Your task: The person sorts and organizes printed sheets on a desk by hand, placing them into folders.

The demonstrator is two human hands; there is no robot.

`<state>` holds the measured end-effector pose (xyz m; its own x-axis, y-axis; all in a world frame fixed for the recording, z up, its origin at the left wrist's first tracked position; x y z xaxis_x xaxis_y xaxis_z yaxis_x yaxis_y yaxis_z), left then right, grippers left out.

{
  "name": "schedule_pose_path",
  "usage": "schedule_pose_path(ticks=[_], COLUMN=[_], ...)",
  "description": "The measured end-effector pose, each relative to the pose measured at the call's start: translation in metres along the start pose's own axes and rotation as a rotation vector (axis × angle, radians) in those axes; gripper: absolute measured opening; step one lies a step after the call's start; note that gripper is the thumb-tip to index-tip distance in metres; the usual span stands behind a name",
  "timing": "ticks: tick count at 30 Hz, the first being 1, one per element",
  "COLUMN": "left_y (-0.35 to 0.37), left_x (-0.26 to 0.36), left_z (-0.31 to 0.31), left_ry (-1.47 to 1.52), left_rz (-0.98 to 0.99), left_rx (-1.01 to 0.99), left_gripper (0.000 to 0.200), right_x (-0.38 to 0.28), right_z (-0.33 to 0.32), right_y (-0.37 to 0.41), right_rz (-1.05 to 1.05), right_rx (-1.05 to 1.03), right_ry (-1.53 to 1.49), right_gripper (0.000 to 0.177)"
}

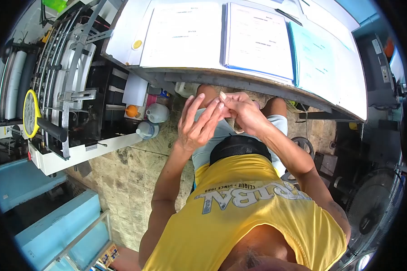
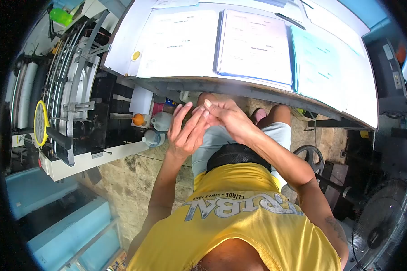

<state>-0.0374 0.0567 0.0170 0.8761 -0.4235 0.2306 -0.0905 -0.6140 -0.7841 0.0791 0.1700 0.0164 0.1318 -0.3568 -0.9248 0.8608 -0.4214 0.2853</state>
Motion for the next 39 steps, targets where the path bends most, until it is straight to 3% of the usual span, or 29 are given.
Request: schedule_pose_path(ticks=[5,7,9,10,13,14,17,19,22,25,27,29,32,35,37,39], left_y=[0.020,0.031,0.023,0.018,-0.027,-0.028,-0.024,-0.020,-0.008,-0.010,-0.015,-0.020,-0.052,-0.044,-0.047,-0.056], left_x=[-0.016,-0.053,-0.092,-0.110,-0.125,-0.134,-0.152,-0.153,-0.149,-0.145,-0.147,-0.149,-0.112,-0.078,-0.039,-0.015], left_z=[-0.012,-0.023,-0.037,-0.040,-0.042,-0.036,-0.028,-0.032,-0.039,-0.046,-0.049,-0.047,-0.049,-0.024,0.013,0.060], left_ry=[-0.099,-0.150,-0.146,-0.126,-0.254,-0.289,-0.380,-0.412,-0.389,-0.335,-0.281,-0.242,-0.407,-0.243,-0.038,0.064], left_rz=[0.103,-0.009,-0.199,-0.230,-0.207,-0.200,-0.171,-0.130,-0.053,0.011,0.021,0.035,0.022,0.084,0.233,0.241], left_rx=[-0.053,-0.083,-0.132,-0.165,-0.298,-0.347,-0.484,-0.561,-0.563,-0.532,-0.407,-0.316,-0.184,0.036,-0.094,-0.238], left_gripper=[0.023,0.031,0.041,0.050,0.059,0.061,0.063,0.060,0.045,0.034,0.036,0.035,0.031,0.033,0.038,0.046], right_x=[-0.012,-0.015,-0.019,-0.031,-0.029,-0.037,-0.039,-0.041,-0.049,-0.054,-0.050,-0.047,-0.056,-0.084,-0.098,-0.104], right_z=[0.005,-0.010,-0.020,-0.019,-0.026,-0.023,-0.017,-0.017,-0.007,0.013,0.020,0.020,0.012,-0.010,-0.035,-0.068], right_y=[0.010,0.003,-0.003,0.000,-0.017,-0.021,-0.038,-0.046,-0.054,-0.071,-0.093,-0.113,-0.129,-0.106,-0.080,-0.057], right_rz=[-0.141,-0.298,-0.320,-0.209,-0.268,-0.364,-0.728,-0.756,-0.781,-0.842,-0.729,-0.825,-0.776,-0.920,-0.895,-0.942], right_rx=[0.089,0.148,0.250,0.324,0.436,0.442,0.541,0.517,0.473,0.460,0.353,0.348,0.264,0.382,0.414,0.512], right_ry=[0.270,0.320,0.278,0.433,0.979,1.213,1.455,1.626,1.769,1.894,2.032,2.130,2.162,2.168,2.224,2.248], right_gripper=[0.021,0.013,0.010,0.011,0.025,0.030,0.029,0.032,0.049,0.053,0.055,0.039,0.023,0.014,0.022,0.027])
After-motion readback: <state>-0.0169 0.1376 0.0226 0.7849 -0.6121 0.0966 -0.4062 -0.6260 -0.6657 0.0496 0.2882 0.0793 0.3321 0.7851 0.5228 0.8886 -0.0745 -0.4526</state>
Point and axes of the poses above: each hand's wrist, its own y-axis away from the middle knuckle, its own z-axis out of the palm, x = y × z, the point moved 3 cm from there along -y, towards the middle knuckle, and after that the axes turned 14 degrees about y, right-handed, at the moved point
